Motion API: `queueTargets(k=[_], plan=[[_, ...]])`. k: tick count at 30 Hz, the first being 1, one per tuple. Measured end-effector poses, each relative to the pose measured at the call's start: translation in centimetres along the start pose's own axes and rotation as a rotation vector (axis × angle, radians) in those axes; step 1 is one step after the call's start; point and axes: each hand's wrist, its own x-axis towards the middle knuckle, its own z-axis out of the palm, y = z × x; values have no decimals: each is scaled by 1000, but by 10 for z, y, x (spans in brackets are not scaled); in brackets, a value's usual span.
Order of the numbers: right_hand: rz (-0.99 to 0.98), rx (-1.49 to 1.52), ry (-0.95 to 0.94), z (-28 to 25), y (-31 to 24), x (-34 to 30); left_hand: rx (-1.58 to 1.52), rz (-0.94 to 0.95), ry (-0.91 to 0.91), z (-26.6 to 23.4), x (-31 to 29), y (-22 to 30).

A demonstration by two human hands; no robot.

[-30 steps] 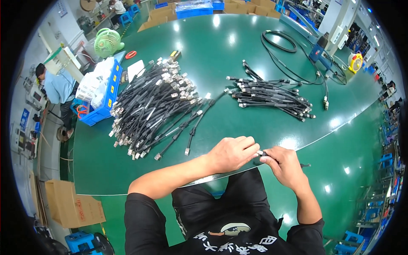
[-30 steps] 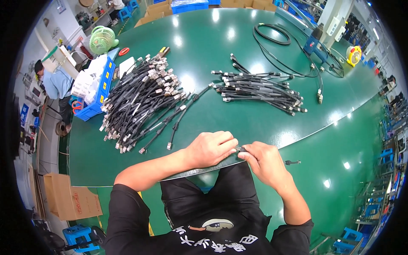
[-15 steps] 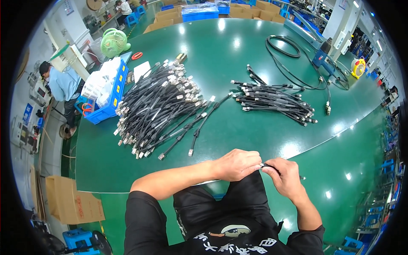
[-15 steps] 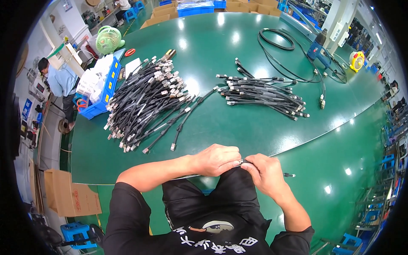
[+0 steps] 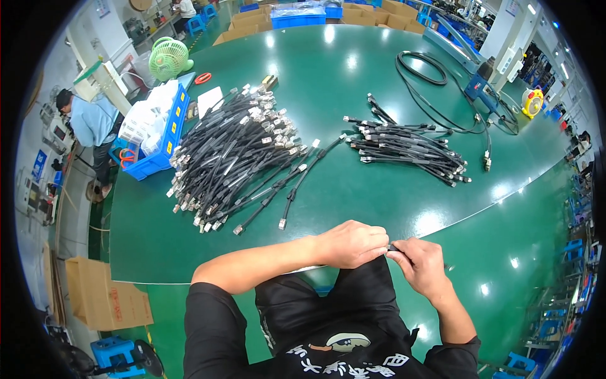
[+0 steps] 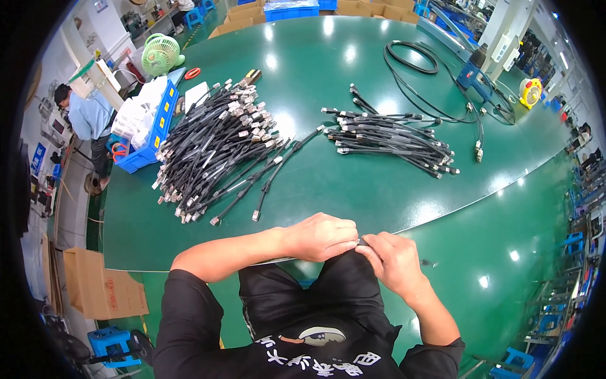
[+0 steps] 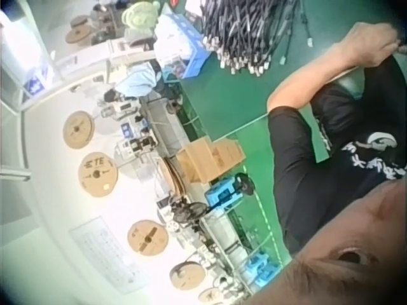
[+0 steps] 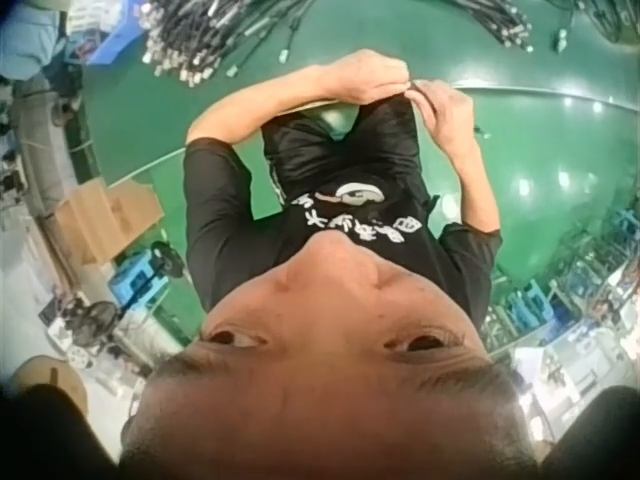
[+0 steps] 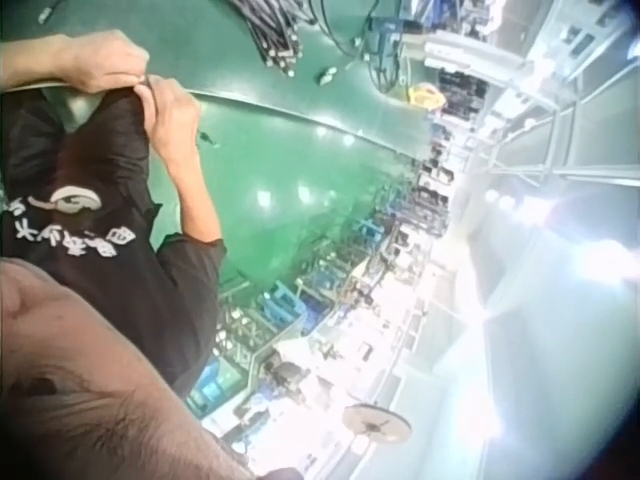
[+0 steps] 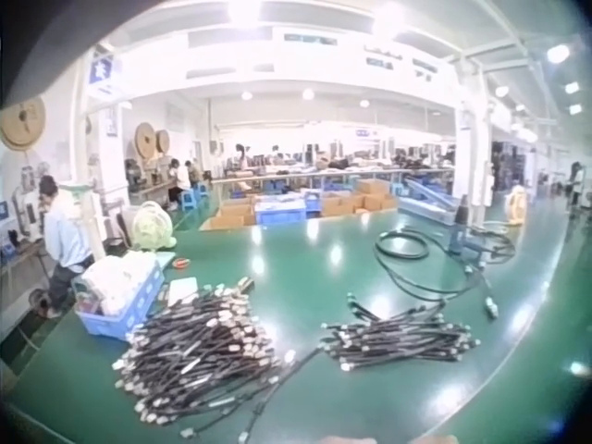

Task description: The person assembles electrical cable harnesses by attaching connectors to electrical wires by hand, then organizes the finished units on a workbench.

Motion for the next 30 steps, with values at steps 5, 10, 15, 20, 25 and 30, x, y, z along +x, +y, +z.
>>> queueTargets(k=[5,10,15,20,25,30], plan=[[-89,-24,99,-6,0,8,-642,-468,-130,-6,-1,2],[71,38,-25,-13,-10,13,-784,-534,-70,-3,-1,-1],[235,226,-182,-14,-2,10,-406,-306,-32,-1,0,3],[299,207,-193,-16,-8,13,-139,-72,26,1,-4,-3],[454,393,-204,-18,-7,11,8,-29,-2,1,-1,1],[447,421,-164,-16,-6,12,-24,-20,54,-3,-2,1]])
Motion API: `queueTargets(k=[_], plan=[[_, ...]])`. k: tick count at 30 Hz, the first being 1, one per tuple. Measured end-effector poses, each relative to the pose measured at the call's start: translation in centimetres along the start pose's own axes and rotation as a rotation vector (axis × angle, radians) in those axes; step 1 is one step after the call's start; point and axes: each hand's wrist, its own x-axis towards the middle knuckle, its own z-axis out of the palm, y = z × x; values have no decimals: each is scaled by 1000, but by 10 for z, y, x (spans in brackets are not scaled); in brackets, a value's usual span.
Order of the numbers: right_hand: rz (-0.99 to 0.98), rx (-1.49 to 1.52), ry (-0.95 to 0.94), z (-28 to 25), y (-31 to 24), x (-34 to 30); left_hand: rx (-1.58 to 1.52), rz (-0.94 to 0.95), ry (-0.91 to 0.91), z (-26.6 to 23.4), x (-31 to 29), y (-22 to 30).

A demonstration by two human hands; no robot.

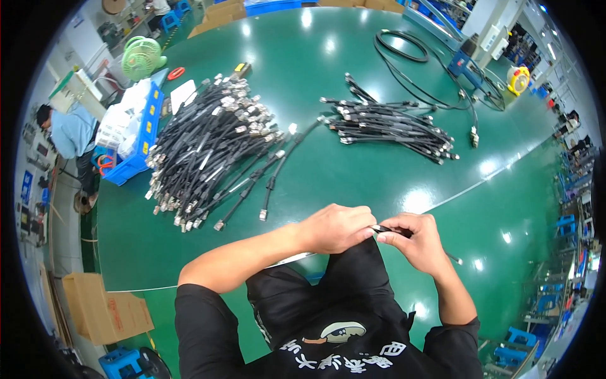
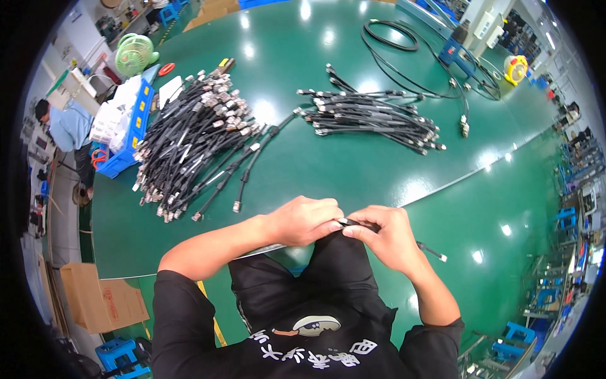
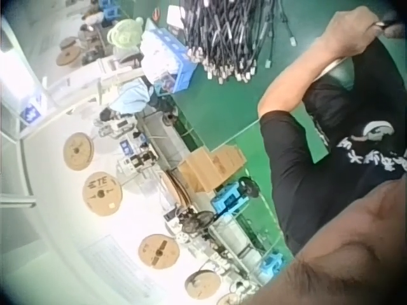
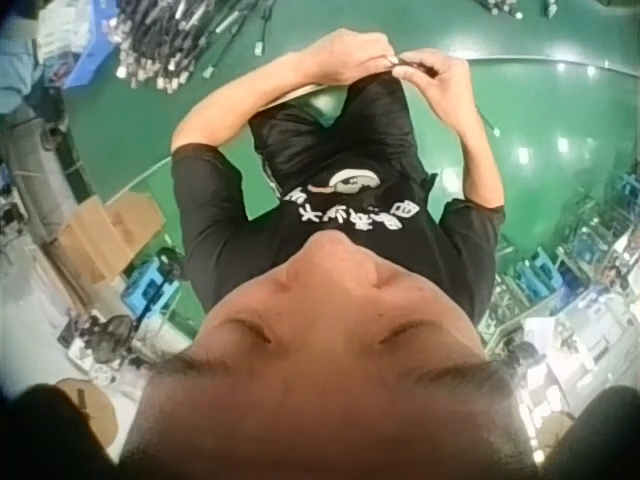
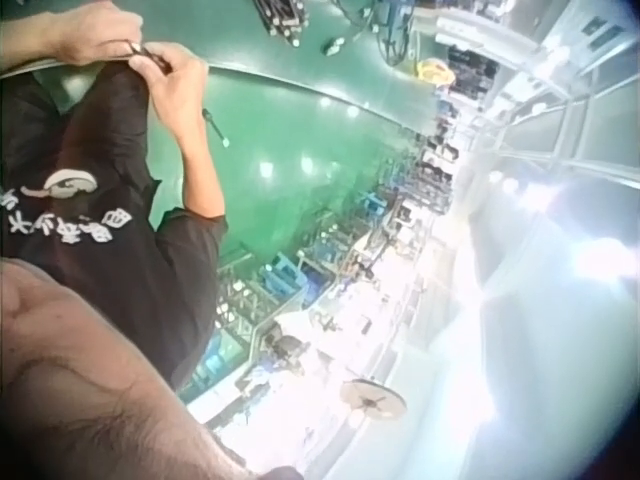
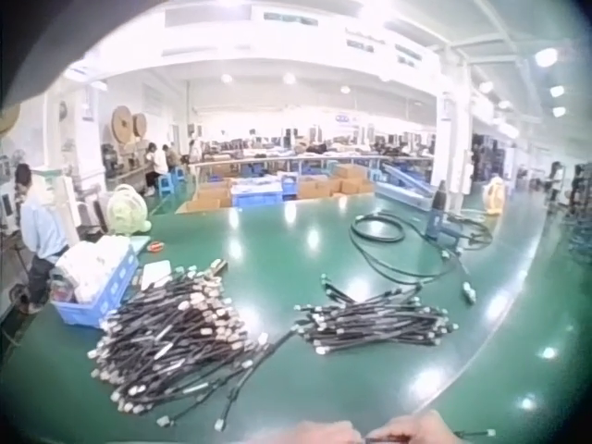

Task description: The person assembles electrical cable harnesses by attaching connectors to electrical wires by hand, then organizes the finished units on a workbench.

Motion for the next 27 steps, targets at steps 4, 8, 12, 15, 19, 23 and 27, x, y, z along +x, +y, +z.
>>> queueTargets(k=[4,8,12,15,19,23,27], plan=[[-84,-38,-31,0,-2,6,110,41,-12,-6,0,-5],[-187,-123,2,0,1,7,81,53,5,-11,3,-5],[-307,-192,89,1,4,6,17,101,63,-10,6,-7],[-453,-227,169,7,14,6,13,106,76,-7,6,-7],[-509,-334,177,6,9,5,18,104,90,-5,4,-7],[-572,-378,191,5,10,6,31,104,71,-5,6,-9],[-503,-372,126,2,7,7,78,106,59,-8,6,-6]])
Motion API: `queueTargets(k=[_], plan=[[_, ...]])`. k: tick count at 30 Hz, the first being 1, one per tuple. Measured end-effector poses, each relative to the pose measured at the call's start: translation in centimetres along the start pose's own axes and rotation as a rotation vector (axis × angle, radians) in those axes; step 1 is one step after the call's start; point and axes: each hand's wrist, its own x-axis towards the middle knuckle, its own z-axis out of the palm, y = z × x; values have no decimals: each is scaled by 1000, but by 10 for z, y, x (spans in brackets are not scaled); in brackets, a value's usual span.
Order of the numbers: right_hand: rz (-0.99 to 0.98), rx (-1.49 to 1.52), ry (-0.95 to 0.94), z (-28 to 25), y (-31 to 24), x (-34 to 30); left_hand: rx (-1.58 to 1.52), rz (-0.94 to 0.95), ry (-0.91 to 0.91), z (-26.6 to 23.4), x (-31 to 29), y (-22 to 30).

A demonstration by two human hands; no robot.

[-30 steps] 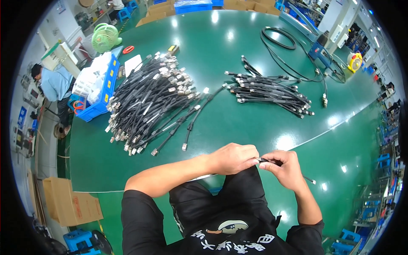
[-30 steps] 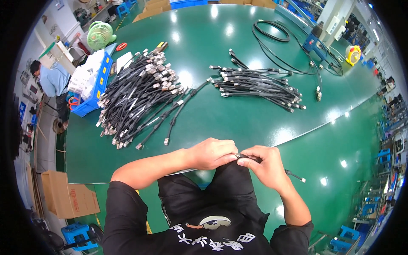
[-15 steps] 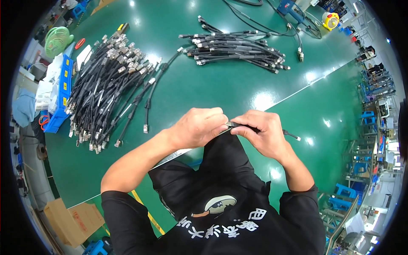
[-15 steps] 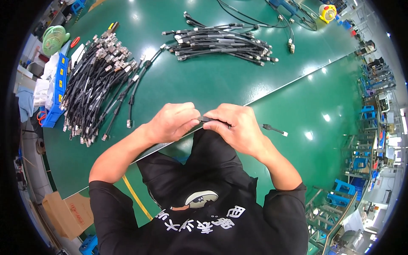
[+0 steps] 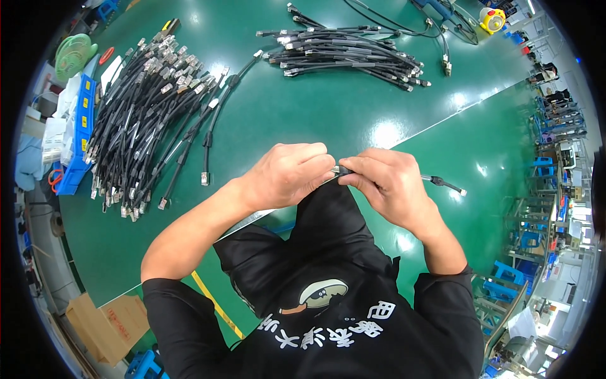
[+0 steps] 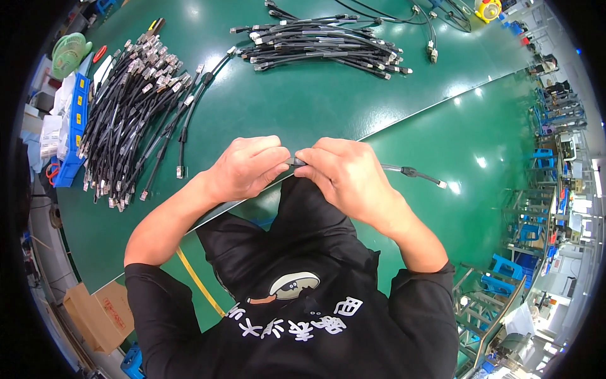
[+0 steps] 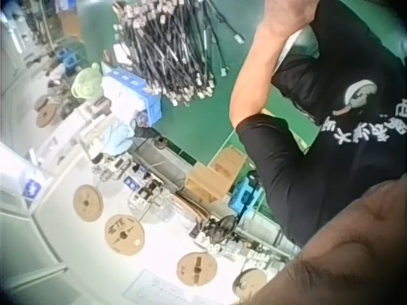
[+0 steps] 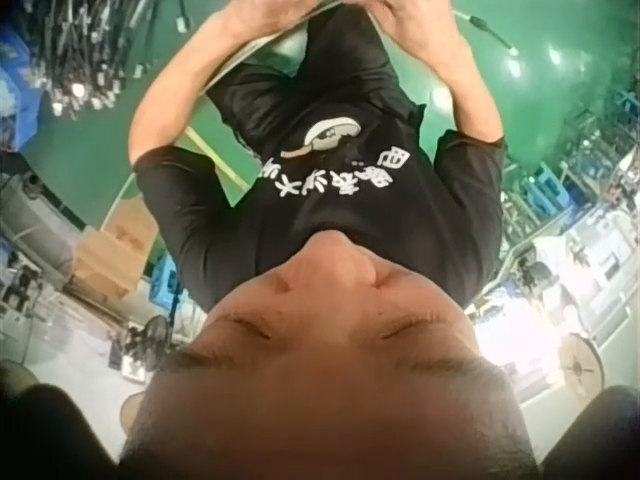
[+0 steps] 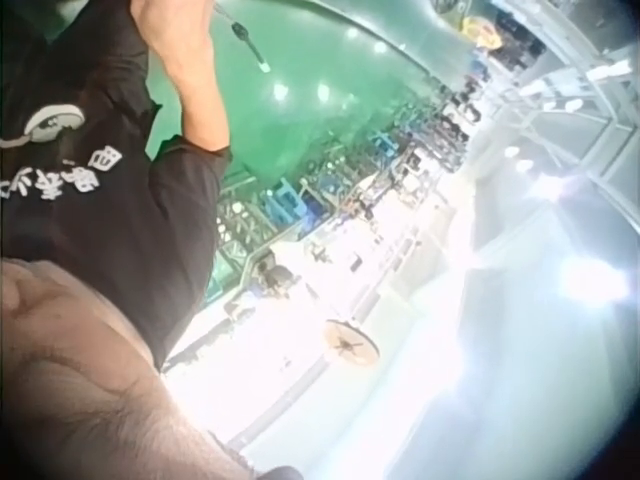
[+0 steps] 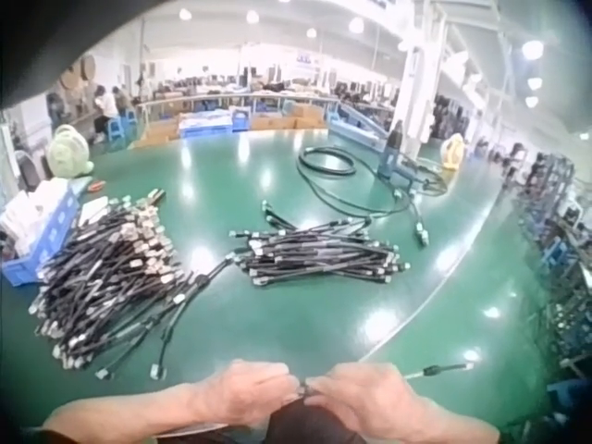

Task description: The person assembles electrical cable harnesses by attaching connectors to electrical wires by hand, then organizes the finished units on a workbench.

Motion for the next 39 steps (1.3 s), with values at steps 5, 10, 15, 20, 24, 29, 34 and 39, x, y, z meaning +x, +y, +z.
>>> queueTargets(k=[5,10,15,20,24,29,34,39], plan=[[153,127,-69,-5,-2,8,-143,-74,60,6,-5,-4],[88,-15,16,6,8,1,-297,-290,102,16,-2,-5],[41,1,65,10,9,-2,186,-125,23,2,4,5],[48,38,106,17,8,-11,186,-30,-97,-6,4,2],[125,176,169,21,4,-15,85,63,-66,-6,8,3],[115,107,98,16,5,-15,126,86,-122,-5,5,0],[52,-46,42,10,-2,-9,312,89,-169,-2,2,-4],[419,173,-196,-3,-4,-5,21,-81,-64,15,-6,-11]])
